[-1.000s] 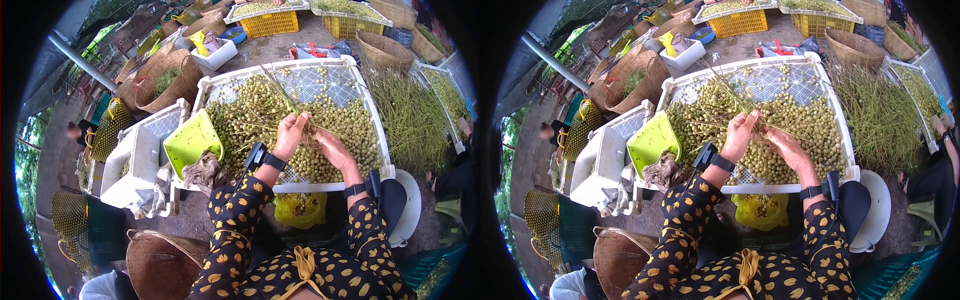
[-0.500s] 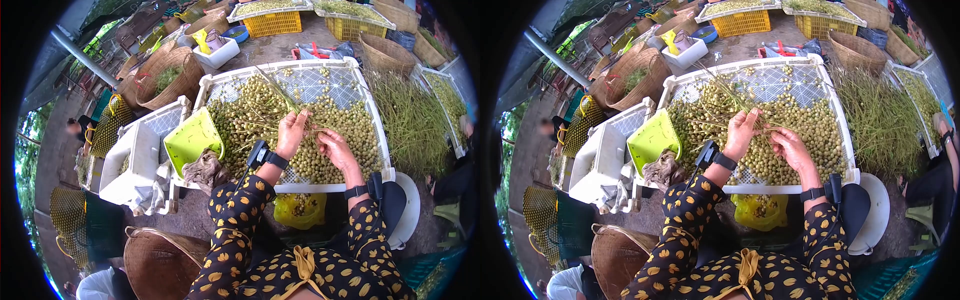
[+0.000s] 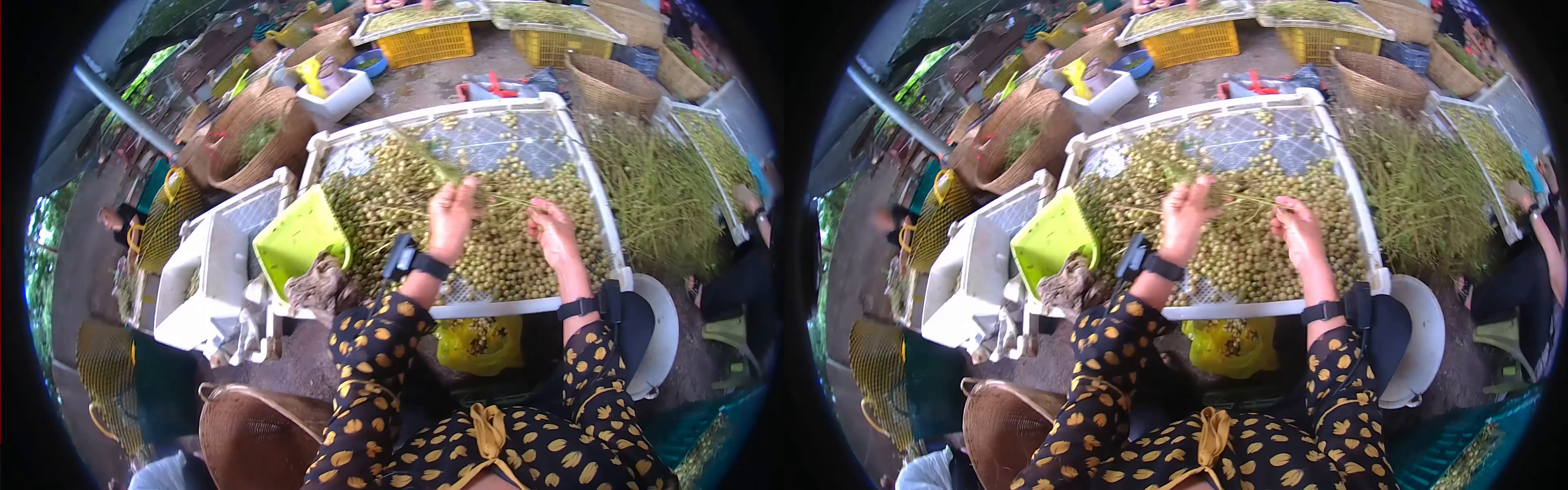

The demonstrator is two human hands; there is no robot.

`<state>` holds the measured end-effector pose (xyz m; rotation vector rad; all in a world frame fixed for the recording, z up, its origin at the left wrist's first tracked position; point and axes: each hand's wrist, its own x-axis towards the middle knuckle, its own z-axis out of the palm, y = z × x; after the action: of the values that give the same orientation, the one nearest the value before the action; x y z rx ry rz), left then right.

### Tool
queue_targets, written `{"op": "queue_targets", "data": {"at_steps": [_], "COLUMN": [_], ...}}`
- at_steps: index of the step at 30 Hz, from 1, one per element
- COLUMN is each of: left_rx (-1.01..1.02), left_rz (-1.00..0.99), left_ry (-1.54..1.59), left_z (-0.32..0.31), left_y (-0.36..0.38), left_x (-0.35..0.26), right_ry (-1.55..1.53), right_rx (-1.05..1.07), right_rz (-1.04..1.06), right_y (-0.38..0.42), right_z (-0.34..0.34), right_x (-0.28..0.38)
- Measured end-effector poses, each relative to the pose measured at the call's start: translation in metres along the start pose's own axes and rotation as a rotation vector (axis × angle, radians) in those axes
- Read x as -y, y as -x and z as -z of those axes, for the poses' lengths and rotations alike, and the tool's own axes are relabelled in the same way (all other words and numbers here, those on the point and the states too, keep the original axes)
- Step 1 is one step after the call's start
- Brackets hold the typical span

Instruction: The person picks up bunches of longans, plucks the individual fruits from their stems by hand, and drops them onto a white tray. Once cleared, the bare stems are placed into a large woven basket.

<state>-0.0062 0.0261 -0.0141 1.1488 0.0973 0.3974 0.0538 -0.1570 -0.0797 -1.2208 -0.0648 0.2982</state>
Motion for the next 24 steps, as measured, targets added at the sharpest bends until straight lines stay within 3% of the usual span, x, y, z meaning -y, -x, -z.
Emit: {"op": "queue_targets", "data": {"at_steps": [2,4,6,8,9,10,12,13,16,17,18,19,22,24], "left_rx": [-0.002,0.025,0.049,0.083,0.089,0.189,0.163,0.181,0.293,0.32,0.304,0.254,0.11,-0.013], "left_rz": [0.026,0.05,0.06,0.116,0.116,0.002,-0.013,0.061,-0.079,-0.039,-0.108,-0.108,-0.182,-0.225], "left_ry": [-0.035,-0.099,-0.078,-0.122,-0.225,-0.144,-0.154,-0.077,-0.208,-0.173,-0.341,-0.371,-0.418,-0.628], "left_z": [0.004,0.006,0.0,-0.009,-0.008,-0.014,-0.028,-0.034,-0.037,-0.034,-0.033,-0.029,0.007,0.036], "left_y": [-0.004,-0.004,0.001,0.005,0.005,0.007,0.015,0.018,0.018,0.019,0.017,0.016,-0.005,-0.019], "left_x": [-0.009,-0.012,-0.01,-0.003,0.006,0.01,0.014,0.012,0.014,0.012,0.006,-0.003,-0.017,-0.031], "right_ry": [0.313,0.455,0.39,0.487,0.711,0.76,0.696,0.741,0.723,0.744,0.841,0.849,1.309,1.416], "right_rx": [-0.104,-0.251,-0.249,-0.055,0.017,0.098,0.25,0.201,0.285,0.27,0.208,0.121,-0.243,-0.557], "right_rz": [0.243,0.321,0.522,0.379,0.294,0.246,0.396,0.45,0.293,0.335,0.435,0.249,0.45,0.628], "right_y": [-0.005,0.005,-0.001,0.039,0.041,0.052,0.054,0.059,0.058,0.058,0.044,0.055,0.018,-0.006], "right_z": [0.007,0.0,0.005,-0.03,-0.034,-0.047,-0.05,-0.05,-0.051,-0.049,-0.036,-0.04,0.015,0.064], "right_x": [-0.005,0.014,0.01,0.056,0.051,0.058,0.044,0.039,0.044,0.05,0.04,0.076,0.127,0.151]}}
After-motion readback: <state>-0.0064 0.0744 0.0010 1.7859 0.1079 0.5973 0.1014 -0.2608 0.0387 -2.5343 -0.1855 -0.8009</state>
